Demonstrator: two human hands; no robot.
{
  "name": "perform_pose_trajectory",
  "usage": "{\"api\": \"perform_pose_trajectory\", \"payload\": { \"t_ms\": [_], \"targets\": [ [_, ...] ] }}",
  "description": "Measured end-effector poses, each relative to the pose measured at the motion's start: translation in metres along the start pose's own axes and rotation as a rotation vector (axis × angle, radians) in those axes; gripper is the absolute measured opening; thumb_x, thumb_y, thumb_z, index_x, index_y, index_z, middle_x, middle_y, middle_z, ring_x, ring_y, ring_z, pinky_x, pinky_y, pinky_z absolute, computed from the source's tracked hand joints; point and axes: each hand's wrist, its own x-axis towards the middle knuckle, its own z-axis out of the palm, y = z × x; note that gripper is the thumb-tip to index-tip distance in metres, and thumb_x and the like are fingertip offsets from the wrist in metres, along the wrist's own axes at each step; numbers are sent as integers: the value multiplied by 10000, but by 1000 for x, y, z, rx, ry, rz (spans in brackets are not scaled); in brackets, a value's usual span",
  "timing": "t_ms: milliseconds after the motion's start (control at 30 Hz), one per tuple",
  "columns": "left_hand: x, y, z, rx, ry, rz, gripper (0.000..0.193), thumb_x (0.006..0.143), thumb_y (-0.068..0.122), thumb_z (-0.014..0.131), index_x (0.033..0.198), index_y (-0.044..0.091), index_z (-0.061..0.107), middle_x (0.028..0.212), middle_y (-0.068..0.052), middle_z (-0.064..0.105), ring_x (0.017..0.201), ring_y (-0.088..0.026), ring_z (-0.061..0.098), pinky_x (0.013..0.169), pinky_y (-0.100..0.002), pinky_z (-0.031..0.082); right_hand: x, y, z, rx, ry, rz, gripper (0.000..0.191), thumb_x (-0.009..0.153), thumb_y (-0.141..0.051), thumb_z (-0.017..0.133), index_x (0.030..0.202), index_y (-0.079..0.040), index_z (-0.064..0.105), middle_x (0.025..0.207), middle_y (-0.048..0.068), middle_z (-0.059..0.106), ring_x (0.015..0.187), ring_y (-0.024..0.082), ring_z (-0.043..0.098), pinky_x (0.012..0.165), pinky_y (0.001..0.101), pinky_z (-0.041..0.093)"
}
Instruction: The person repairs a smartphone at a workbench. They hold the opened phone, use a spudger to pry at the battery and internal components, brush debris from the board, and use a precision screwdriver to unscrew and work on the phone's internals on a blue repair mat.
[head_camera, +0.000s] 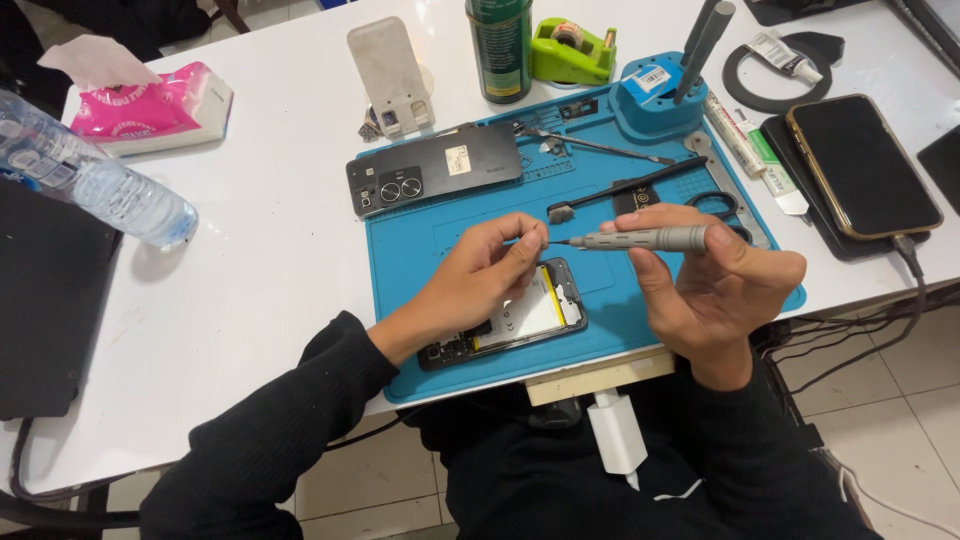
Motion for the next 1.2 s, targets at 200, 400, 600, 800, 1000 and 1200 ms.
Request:
{"api": "perform_pose_trajectory", "payload": {
  "t_ms": [200,400,600,800,1000,1200],
  "targets": [
    [-1,1,0,4,2,-5,283,1097,331,509,1066,61,589,756,82,447,665,-29,430,580,-206,386,0,1,1,6,-8,8,570,999,113,638,1324,-147,249,1155,287,660,996,355,758,850,411,631],
    [-1,2,2,69,30,-33,276,1083,321,513,1070,62,607,738,83,467,644,-20,432,549,-206,372,1,-1,1,-6,-28,-16,572,994,116,632,1330,-143,248,1147,292,650,1015,367,755,862,427,630],
    [-3,0,2,101,0,32,263,1093,288,538,1019,46,611,791,90,507,690,-15,434,595,-197,391,3,-5,-2,17,-70,-42,591,983,120,631,1352,-142,250,1132,296,647,1018,386,750,878,443,667],
    [-6,2,3,211,6,54,279,1080,298,567,1025,43,666,808,75,568,717,-6,436,615,-192,403,1,-5,-6,40,-51,23,593,993,117,641,1363,-149,261,1140,294,656,956,353,769,834,402,652],
    [-7,7,2,205,58,-5,295,1057,311,602,1025,33,693,828,35,651,718,-7,510,614,-200,459,-2,-3,-3,-21,-45,-18,586,987,107,639,1330,-145,236,1126,295,649,989,364,764,836,405,647],
    [-9,17,6,279,52,103,260,1028,299,633,1052,54,717,922,30,716,866,-32,631,761,-224,553,2,-7,-6,22,-54,-11,613,991,112,642,1400,-149,267,1138,292,655,971,347,760,842,411,658]
  ]
}}
